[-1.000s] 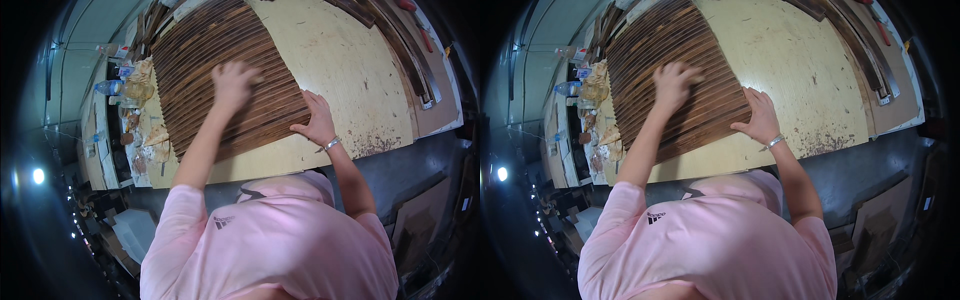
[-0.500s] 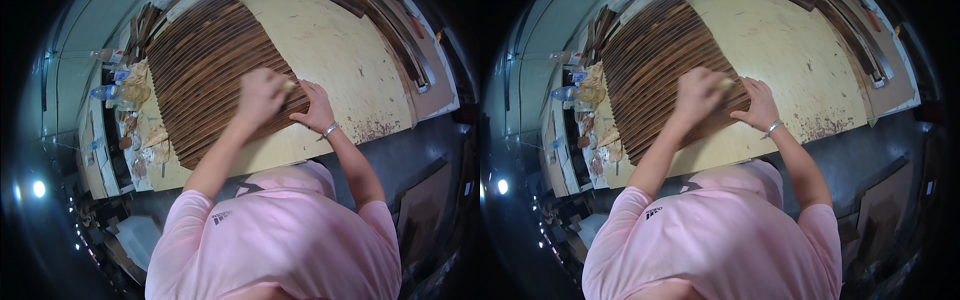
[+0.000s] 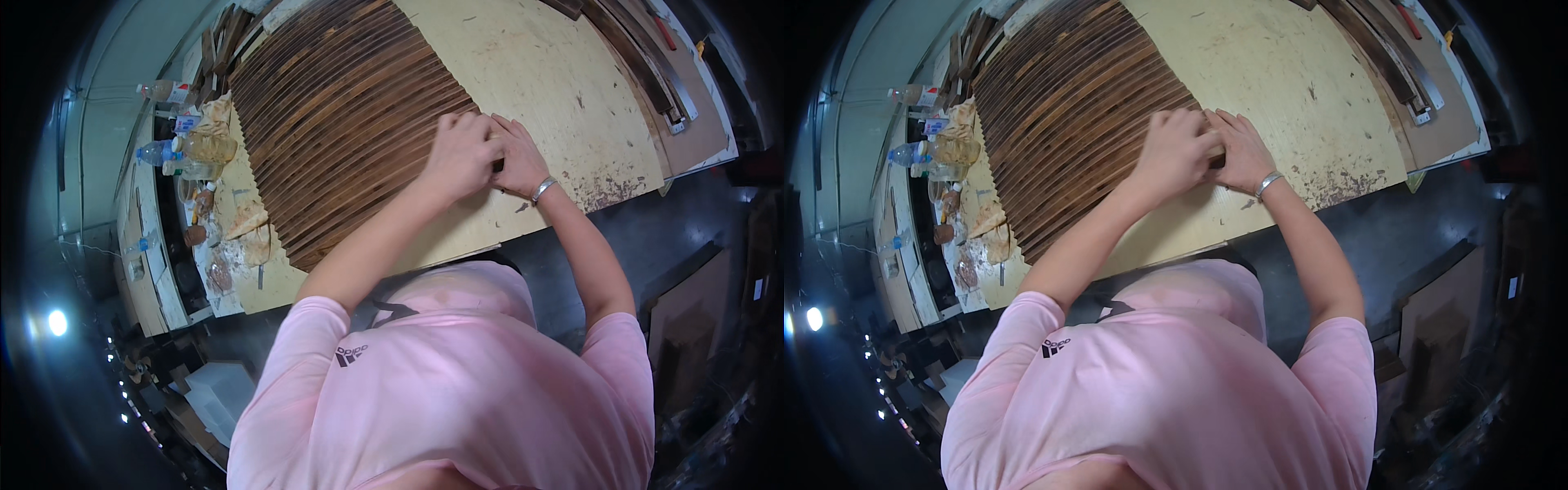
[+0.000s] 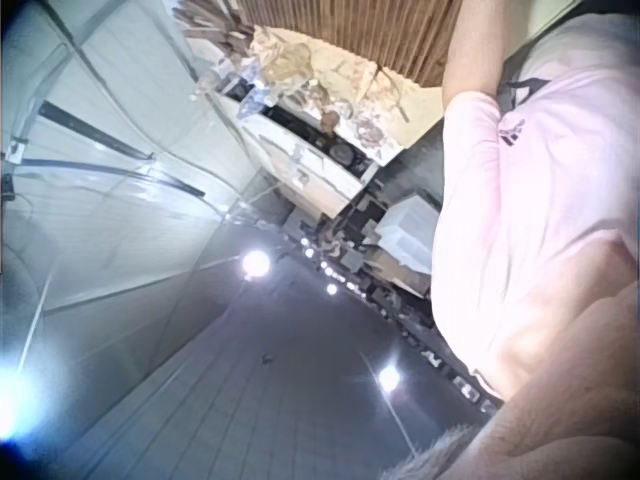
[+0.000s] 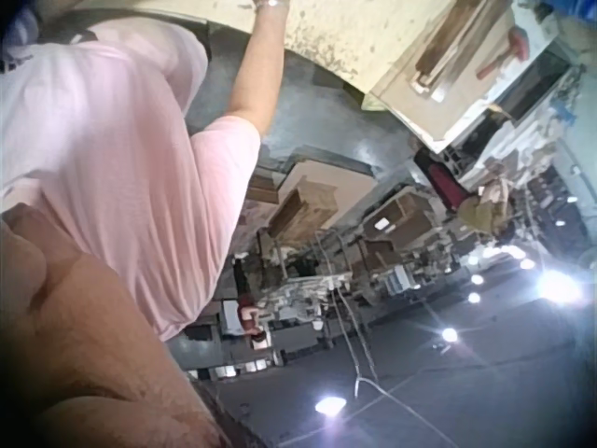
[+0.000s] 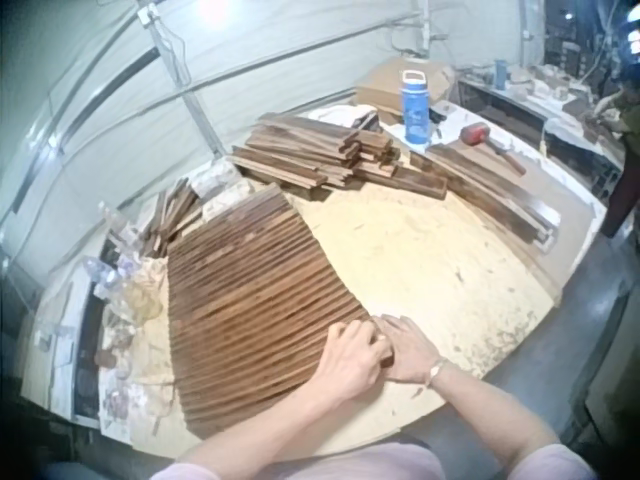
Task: The person wipes down a slatted wooden panel with a cloth and a wooden block, handling a separate wooden slat and applying a substance to its surface.
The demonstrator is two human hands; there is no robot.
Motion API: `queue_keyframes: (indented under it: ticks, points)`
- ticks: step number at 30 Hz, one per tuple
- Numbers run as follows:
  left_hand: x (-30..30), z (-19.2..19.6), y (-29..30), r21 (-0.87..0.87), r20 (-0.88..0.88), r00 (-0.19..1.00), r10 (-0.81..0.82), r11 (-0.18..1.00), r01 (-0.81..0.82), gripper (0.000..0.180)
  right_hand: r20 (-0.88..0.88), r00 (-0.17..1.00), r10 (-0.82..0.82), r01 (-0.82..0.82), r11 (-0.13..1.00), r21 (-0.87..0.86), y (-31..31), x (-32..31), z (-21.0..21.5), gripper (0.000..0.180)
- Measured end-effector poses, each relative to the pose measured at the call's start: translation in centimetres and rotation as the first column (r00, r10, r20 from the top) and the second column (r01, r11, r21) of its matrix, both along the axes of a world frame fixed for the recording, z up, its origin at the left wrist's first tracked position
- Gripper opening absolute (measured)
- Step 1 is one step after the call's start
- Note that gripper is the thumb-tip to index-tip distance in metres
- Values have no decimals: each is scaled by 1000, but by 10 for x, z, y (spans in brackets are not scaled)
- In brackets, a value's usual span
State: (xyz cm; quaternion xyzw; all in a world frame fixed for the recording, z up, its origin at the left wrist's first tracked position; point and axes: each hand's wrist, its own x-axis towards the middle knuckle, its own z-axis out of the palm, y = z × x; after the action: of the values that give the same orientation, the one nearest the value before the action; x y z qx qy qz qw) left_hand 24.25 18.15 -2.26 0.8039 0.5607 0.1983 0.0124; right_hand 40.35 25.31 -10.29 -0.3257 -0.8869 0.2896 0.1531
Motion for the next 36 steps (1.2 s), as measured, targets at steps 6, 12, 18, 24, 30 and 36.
queue_keyframes:
  ticks: [6,12,18,24,30,36]
  points:
    - [-15,13,-27,5,10,991,135,991,-135,16,-78,996,-51,53,998,32,-1,3,3,107]
    - [-3,-12,-33,110,85,991,99,988,-108,18,-94,991,-95,90,995,-50,-5,-3,-2,97]
    - [-127,2,-213,-25,-98,885,456,888,-460,42,-26,998,-49,50,998,34,0,1,-4,102]
    - [-186,17,-310,50,-115,575,810,583,-811,37,-26,999,-27,28,998,62,4,2,-16,107]
    - [-158,11,-263,5,-50,762,645,763,-646,36,-23,1000,10,-8,996,94,8,3,-20,110]
    - [-188,5,-270,131,-29,607,794,605,-786,30,-20,1000,-19,20,998,63,5,7,-18,110]
